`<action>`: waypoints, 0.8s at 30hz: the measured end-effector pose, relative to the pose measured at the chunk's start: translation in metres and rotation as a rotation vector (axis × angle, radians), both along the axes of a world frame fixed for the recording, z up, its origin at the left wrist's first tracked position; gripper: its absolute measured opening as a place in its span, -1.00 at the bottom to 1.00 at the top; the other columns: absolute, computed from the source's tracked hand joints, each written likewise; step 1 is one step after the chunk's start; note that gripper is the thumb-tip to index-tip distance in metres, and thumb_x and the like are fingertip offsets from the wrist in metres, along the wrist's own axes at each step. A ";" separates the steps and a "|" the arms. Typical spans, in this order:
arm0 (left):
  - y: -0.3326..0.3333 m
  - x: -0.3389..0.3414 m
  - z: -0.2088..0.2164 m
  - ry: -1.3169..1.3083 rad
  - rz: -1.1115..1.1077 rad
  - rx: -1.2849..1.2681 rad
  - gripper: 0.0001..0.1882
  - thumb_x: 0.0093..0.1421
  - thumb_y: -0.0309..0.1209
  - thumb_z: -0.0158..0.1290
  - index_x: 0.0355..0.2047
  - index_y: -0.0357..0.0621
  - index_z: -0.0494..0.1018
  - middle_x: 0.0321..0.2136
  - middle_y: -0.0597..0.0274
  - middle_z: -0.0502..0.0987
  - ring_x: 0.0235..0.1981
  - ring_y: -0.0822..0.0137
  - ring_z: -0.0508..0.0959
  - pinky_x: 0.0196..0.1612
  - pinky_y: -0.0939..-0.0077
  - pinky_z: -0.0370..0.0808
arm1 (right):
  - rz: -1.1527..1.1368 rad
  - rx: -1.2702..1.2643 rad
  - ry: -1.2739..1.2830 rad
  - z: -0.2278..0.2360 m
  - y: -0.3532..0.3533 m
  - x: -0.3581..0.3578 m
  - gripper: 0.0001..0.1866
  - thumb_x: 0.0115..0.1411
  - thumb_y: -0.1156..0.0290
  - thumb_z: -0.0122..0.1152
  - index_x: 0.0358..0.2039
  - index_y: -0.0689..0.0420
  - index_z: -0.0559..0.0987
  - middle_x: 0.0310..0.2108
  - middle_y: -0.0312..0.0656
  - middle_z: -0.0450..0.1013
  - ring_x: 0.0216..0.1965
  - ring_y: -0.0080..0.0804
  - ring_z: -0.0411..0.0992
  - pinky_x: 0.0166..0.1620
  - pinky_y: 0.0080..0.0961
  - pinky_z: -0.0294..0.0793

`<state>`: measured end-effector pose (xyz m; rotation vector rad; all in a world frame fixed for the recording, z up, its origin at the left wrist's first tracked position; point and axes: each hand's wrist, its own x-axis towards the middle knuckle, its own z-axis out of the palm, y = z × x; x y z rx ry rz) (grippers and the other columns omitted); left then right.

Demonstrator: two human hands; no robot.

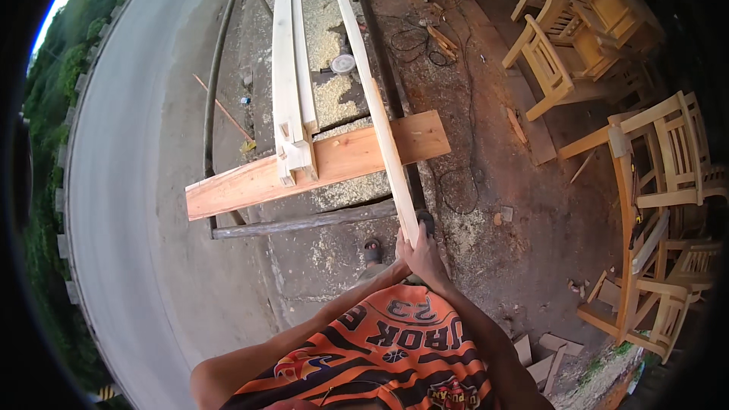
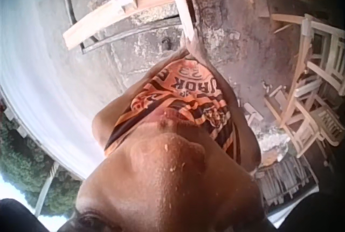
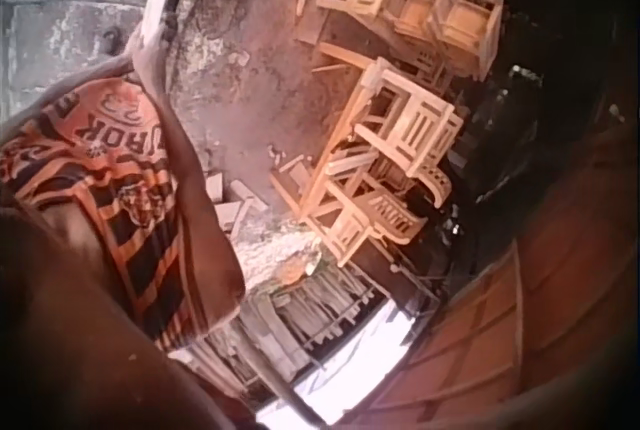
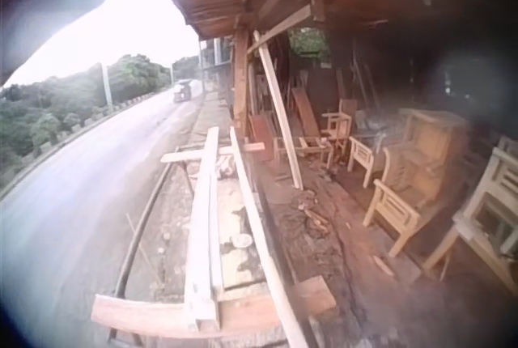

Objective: Hammering wooden pieces together to form a frame, possibly for a door or furniture.

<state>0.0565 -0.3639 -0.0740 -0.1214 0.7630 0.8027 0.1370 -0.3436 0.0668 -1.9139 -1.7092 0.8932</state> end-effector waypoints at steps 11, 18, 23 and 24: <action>0.002 -0.021 0.053 0.742 -0.470 0.377 -0.29 0.45 0.17 -0.38 0.24 -0.15 0.37 0.02 0.04 0.56 0.00 0.08 0.57 0.07 0.19 0.52 | 0.047 -0.078 -0.020 0.016 0.009 -0.004 -0.37 0.20 0.29 0.15 0.16 0.42 0.24 -0.25 0.44 0.46 -0.25 0.38 0.50 -0.23 0.10 0.53; 0.009 -0.020 0.036 0.603 -0.340 0.202 -0.29 0.44 0.17 -0.37 0.21 -0.17 0.39 -0.01 0.02 0.57 -0.03 0.07 0.58 0.04 0.20 0.53 | 0.017 -0.051 -0.046 0.035 0.005 -0.018 -0.45 0.16 0.28 0.18 0.07 0.33 0.31 -0.32 0.27 0.52 -0.35 0.24 0.54 -0.31 0.05 0.54; 0.003 -0.014 0.019 0.405 -0.218 0.100 -0.29 0.44 0.16 -0.37 0.19 -0.18 0.40 -0.04 0.01 0.58 -0.06 0.07 0.58 0.02 0.20 0.54 | -0.030 0.032 -0.052 0.031 0.000 -0.029 -0.46 0.16 0.28 0.18 0.08 0.28 0.31 -0.30 0.27 0.51 -0.33 0.27 0.53 -0.30 0.08 0.53; 0.007 -0.011 0.017 0.357 -0.200 0.089 -0.29 0.44 0.16 -0.37 0.19 -0.18 0.41 -0.04 0.01 0.58 -0.06 0.07 0.59 0.02 0.20 0.54 | -0.079 0.086 -0.049 0.022 -0.001 -0.029 -0.46 0.16 0.28 0.18 0.09 0.27 0.31 -0.30 0.27 0.51 -0.33 0.27 0.53 -0.29 0.09 0.52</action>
